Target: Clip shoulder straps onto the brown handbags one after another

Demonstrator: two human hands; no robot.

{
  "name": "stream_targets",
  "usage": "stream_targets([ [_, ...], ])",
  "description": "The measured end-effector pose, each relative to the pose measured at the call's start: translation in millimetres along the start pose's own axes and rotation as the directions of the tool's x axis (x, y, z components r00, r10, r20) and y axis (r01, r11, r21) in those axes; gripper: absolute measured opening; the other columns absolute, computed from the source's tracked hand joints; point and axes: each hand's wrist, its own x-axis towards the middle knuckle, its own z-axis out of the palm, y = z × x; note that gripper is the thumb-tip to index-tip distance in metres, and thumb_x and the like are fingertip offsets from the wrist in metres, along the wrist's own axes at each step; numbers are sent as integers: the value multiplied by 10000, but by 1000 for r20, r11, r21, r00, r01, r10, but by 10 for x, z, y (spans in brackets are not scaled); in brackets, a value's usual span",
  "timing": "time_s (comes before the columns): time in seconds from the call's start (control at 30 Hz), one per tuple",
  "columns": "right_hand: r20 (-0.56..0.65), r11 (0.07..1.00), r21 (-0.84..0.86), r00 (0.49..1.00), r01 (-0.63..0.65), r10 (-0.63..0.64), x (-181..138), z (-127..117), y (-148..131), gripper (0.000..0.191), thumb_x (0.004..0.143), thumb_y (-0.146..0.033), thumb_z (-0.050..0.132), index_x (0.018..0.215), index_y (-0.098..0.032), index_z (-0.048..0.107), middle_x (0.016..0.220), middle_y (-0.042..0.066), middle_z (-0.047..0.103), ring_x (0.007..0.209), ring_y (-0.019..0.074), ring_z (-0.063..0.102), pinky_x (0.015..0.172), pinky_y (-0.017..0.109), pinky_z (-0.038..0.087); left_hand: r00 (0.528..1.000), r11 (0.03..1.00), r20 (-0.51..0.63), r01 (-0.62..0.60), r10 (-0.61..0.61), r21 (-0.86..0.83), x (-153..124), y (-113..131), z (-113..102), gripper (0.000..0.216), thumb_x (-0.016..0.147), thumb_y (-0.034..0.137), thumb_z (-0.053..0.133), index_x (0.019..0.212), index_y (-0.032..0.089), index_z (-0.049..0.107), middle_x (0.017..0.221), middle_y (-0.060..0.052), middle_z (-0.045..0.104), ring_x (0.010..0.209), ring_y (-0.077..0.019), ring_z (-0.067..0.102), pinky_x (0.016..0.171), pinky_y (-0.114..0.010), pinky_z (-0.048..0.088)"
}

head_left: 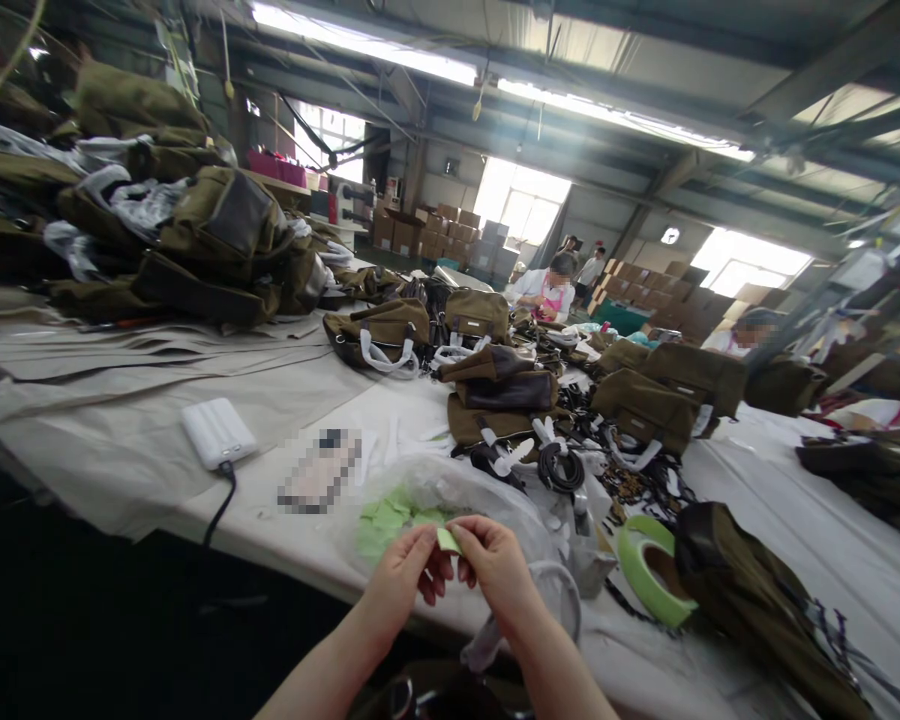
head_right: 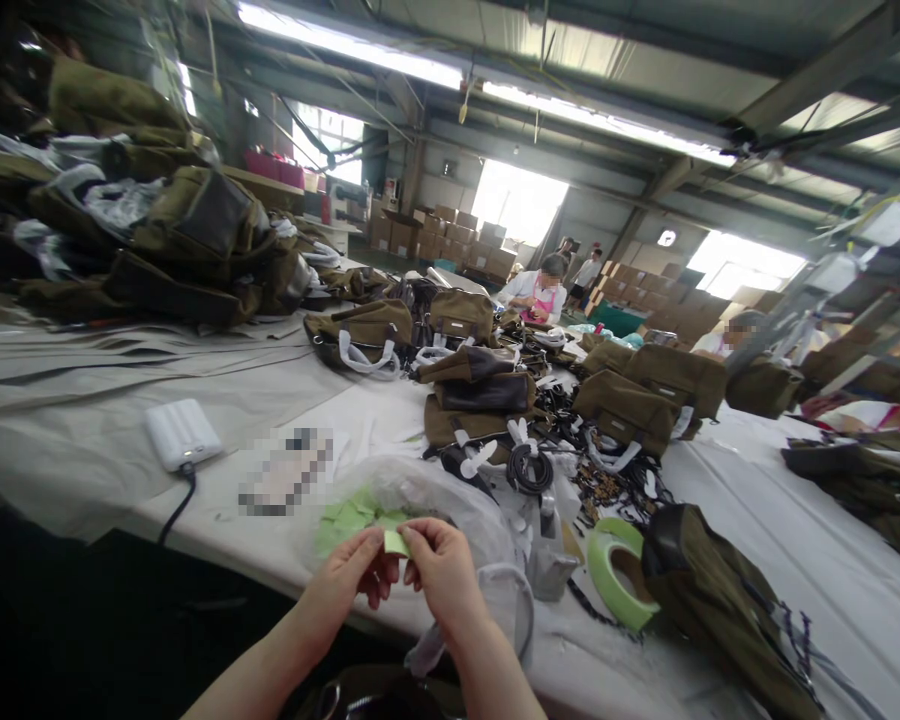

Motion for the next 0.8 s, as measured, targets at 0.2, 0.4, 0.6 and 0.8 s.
stream_targets([
  [0.2,-5,998,14,998,65,-65,-61,63,14,394,735,-511,674,835,-131,677,537,-18,570,416,88,456,412,206,354,997,998,-70,-12,17,63,12,32,-15,547,684,707,621,704,167,534,514,28,548,424,-87,488,421,-199,378],
  [0.4,47,888,-321,942,329,-332,-218,46,31,135,739,-213,680,853,-184,746,760,17,622,647,136,561,599,242,458,995,967,-97,15,11,256,85,-153,-77,505,738,718,478,673,218,450,414,106,304,361,-79,285,387,-213,231],
  [0.6,83,814,-514,960,271,-268,-350,-104,70,162,734,-161,680,881,-188,741,784,28,675,714,172,623,665,255,484,937,650,-185,-56,297,758,198,-96,-255,385,925,447,311,660,213,463,587,-16,535,599,-170,536,586,-286,356],
  [0.8,-291,883,-424,894,200,-342,-473,-288,-31,209,820,-388,651,833,-183,692,637,-5,630,524,137,563,508,226,442,994,255,-45,19,97,967,569,153,-263,342,964,333,370,808,164,624,848,-108,716,820,-228,660,717,-310,412],
])
